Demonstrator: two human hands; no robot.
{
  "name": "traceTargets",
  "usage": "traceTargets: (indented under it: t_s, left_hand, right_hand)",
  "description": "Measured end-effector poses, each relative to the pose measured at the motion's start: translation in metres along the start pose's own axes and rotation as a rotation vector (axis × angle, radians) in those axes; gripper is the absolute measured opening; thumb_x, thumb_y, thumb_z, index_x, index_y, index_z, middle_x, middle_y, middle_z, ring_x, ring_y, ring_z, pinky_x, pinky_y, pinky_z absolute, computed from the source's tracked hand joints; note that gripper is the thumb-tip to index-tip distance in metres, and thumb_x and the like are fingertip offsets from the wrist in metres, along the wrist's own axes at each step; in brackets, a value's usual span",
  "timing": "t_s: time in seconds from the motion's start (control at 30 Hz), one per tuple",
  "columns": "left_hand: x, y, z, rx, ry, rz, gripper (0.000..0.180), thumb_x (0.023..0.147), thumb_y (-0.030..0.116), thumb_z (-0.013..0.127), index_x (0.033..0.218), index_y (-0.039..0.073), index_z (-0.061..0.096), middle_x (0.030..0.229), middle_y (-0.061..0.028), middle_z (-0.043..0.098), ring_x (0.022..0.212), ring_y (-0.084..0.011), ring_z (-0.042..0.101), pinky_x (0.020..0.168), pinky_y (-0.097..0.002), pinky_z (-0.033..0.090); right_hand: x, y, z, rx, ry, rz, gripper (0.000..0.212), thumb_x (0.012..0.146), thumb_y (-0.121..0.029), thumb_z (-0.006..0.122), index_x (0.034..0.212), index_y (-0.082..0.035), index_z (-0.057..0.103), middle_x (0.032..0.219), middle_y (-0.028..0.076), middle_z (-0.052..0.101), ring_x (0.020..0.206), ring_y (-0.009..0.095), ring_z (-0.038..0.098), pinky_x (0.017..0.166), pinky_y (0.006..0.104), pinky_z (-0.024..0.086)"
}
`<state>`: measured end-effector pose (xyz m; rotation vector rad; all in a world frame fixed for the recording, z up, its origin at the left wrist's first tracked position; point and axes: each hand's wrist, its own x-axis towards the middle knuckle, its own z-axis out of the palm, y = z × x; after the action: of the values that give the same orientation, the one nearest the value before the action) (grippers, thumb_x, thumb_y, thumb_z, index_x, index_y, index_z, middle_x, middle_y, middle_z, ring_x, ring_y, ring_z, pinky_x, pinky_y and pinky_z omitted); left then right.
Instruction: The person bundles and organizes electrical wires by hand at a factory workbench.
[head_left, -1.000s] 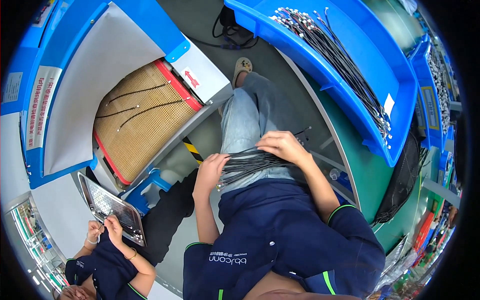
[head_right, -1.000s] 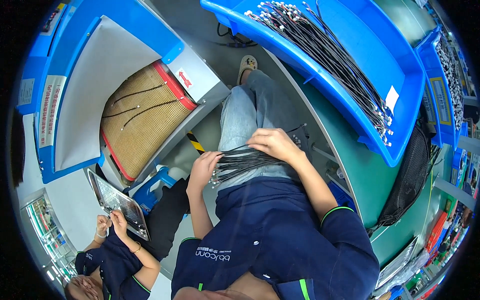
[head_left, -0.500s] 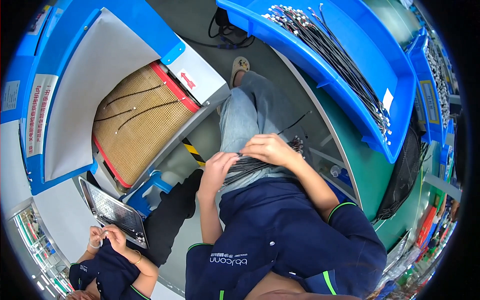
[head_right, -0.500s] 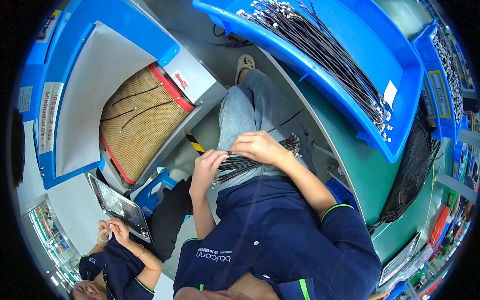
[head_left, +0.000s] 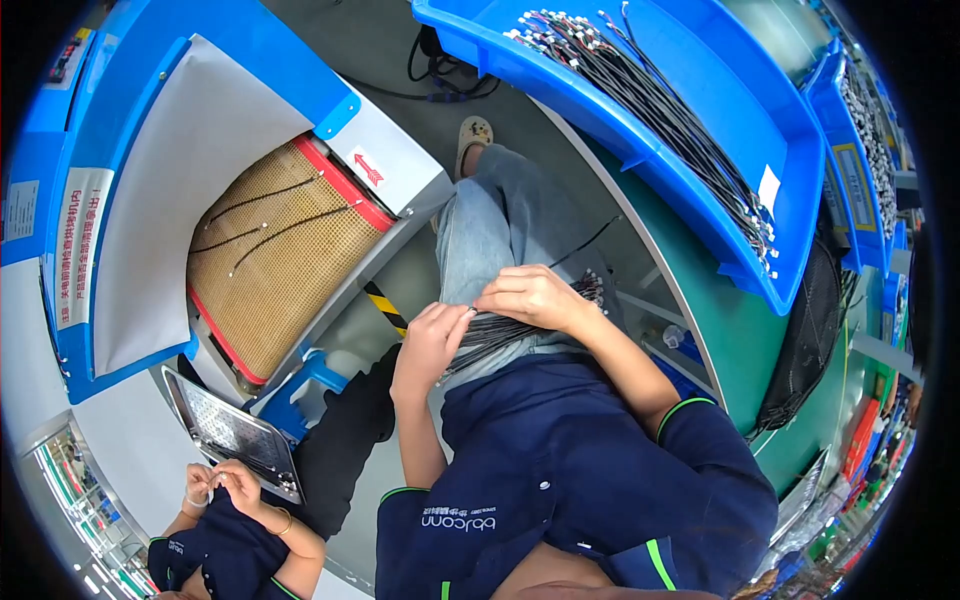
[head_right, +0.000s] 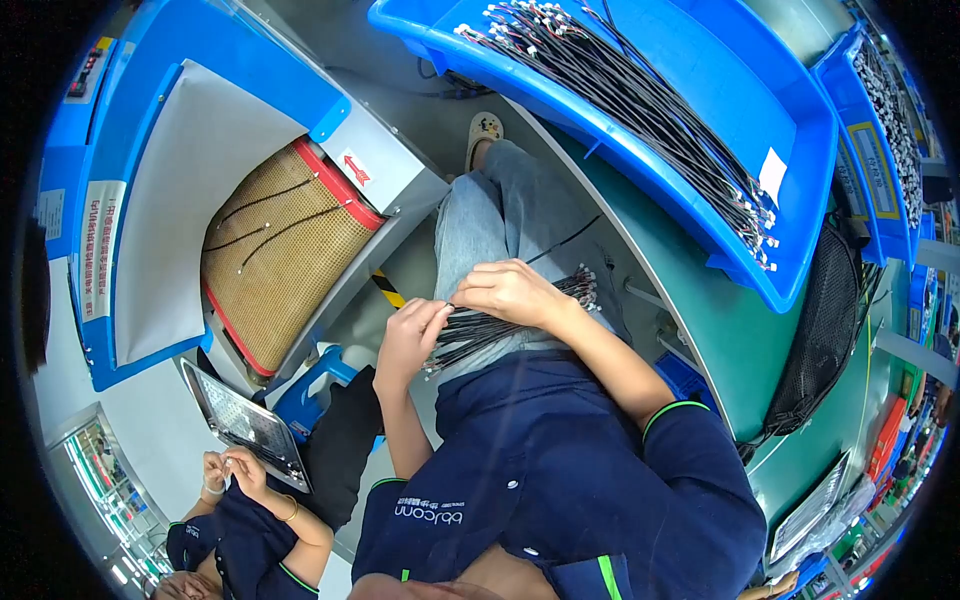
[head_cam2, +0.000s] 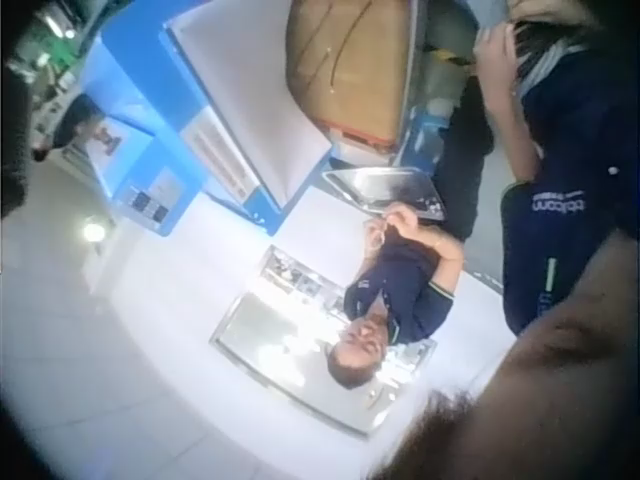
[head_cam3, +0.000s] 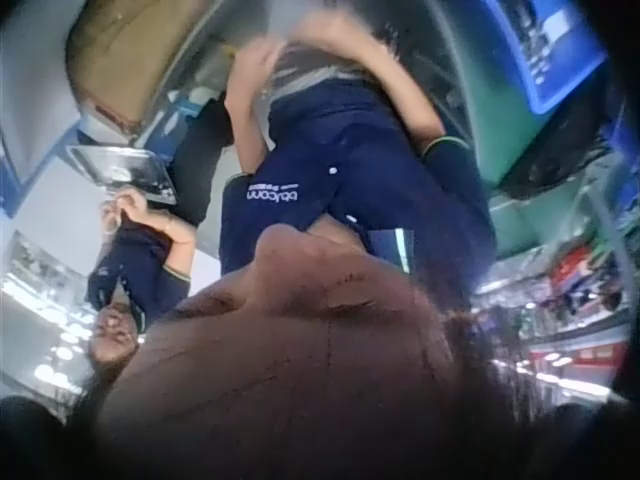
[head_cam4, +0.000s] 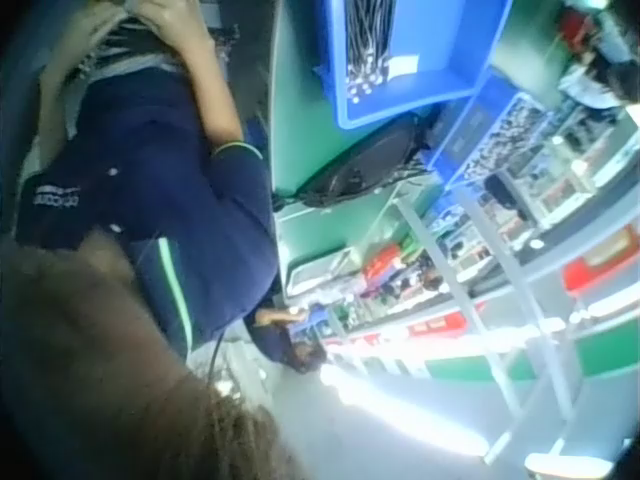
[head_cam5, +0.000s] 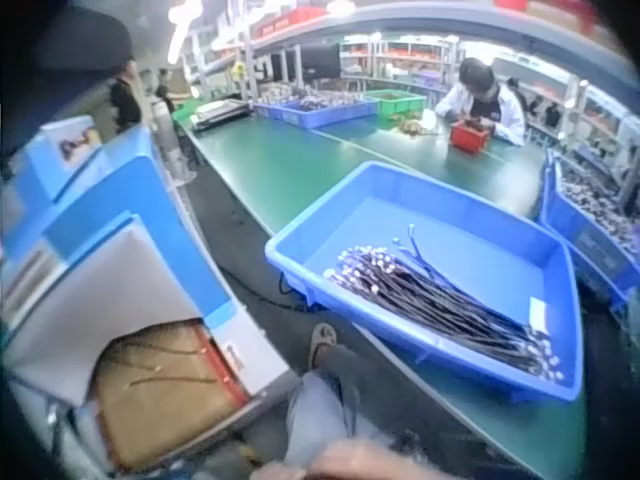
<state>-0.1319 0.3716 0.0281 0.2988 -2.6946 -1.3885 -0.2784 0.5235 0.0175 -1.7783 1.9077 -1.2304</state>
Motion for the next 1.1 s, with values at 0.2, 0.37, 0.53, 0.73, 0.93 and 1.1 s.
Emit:
traceTargets:
  t_s: [0.2,0.37,0.53,0.73,0.93,1.1]
  left_hand:
    - [0.002,-0.004,0.004,0.022,-0.008,0.106,0.009,0.083,0.007,0.064,0.086,-0.002,0.064,0.07,-0.0109,0.058,0.064,-0.0253,0.055,0.059,-0.0347,0.044]
    - [0.002,0.0,-0.005,0.101,0.049,0.186,0.009,0.079,0.006,0.068,0.085,0.0,0.063,0.072,-0.0091,0.059,0.065,-0.0251,0.055,0.06,-0.0353,0.046]
    - [0.004,0.0,-0.001,0.194,0.066,0.244,0.012,0.077,0.005,0.069,0.086,0.002,0.062,0.077,-0.0086,0.06,0.07,-0.0256,0.057,0.063,-0.0367,0.048]
    - [0.007,0.005,0.011,0.123,0.157,0.191,0.015,0.077,0.003,0.069,0.09,0.001,0.062,0.084,-0.0101,0.063,0.076,-0.0261,0.061,0.066,-0.0352,0.049]
    - [0.006,0.004,0.015,0.09,0.213,0.199,0.016,0.074,-0.001,0.069,0.088,0.001,0.062,0.082,-0.0099,0.063,0.074,-0.0265,0.061,0.065,-0.0353,0.05]
    - [0.003,0.0,0.014,0.049,0.272,0.173,0.014,0.07,-0.004,0.071,0.082,0.002,0.065,0.078,-0.008,0.065,0.071,-0.0235,0.062,0.065,-0.0319,0.049]
  right_hand:
    - [0.0,0.002,0.0,0.034,-0.022,-0.016,0.015,0.077,-0.011,0.068,0.09,-0.004,0.066,0.087,0.004,0.065,0.076,0.02,0.063,0.066,0.0301,0.052]
    - [-0.001,0.0,-0.001,0.299,0.001,0.141,0.011,0.081,-0.01,0.068,0.089,-0.003,0.067,0.085,0.007,0.066,0.077,0.023,0.065,0.068,0.0312,0.052]
    - [0.001,-0.002,-0.011,0.402,-0.104,0.292,0.011,0.082,-0.009,0.068,0.09,-0.002,0.068,0.085,0.009,0.066,0.078,0.024,0.066,0.069,0.0314,0.051]
    - [-0.002,0.0,-0.012,0.404,-0.045,0.342,0.011,0.082,-0.009,0.068,0.09,-0.002,0.068,0.086,0.01,0.066,0.078,0.024,0.065,0.068,0.0316,0.051]
    - [-0.004,0.004,-0.008,0.4,-0.056,0.316,0.013,0.081,-0.01,0.068,0.092,-0.002,0.068,0.086,0.01,0.066,0.077,0.024,0.065,0.068,0.0317,0.051]
    - [-0.007,0.009,-0.02,0.377,-0.04,0.347,0.01,0.082,-0.009,0.068,0.088,-0.002,0.069,0.083,0.01,0.066,0.076,0.023,0.065,0.067,0.0314,0.051]
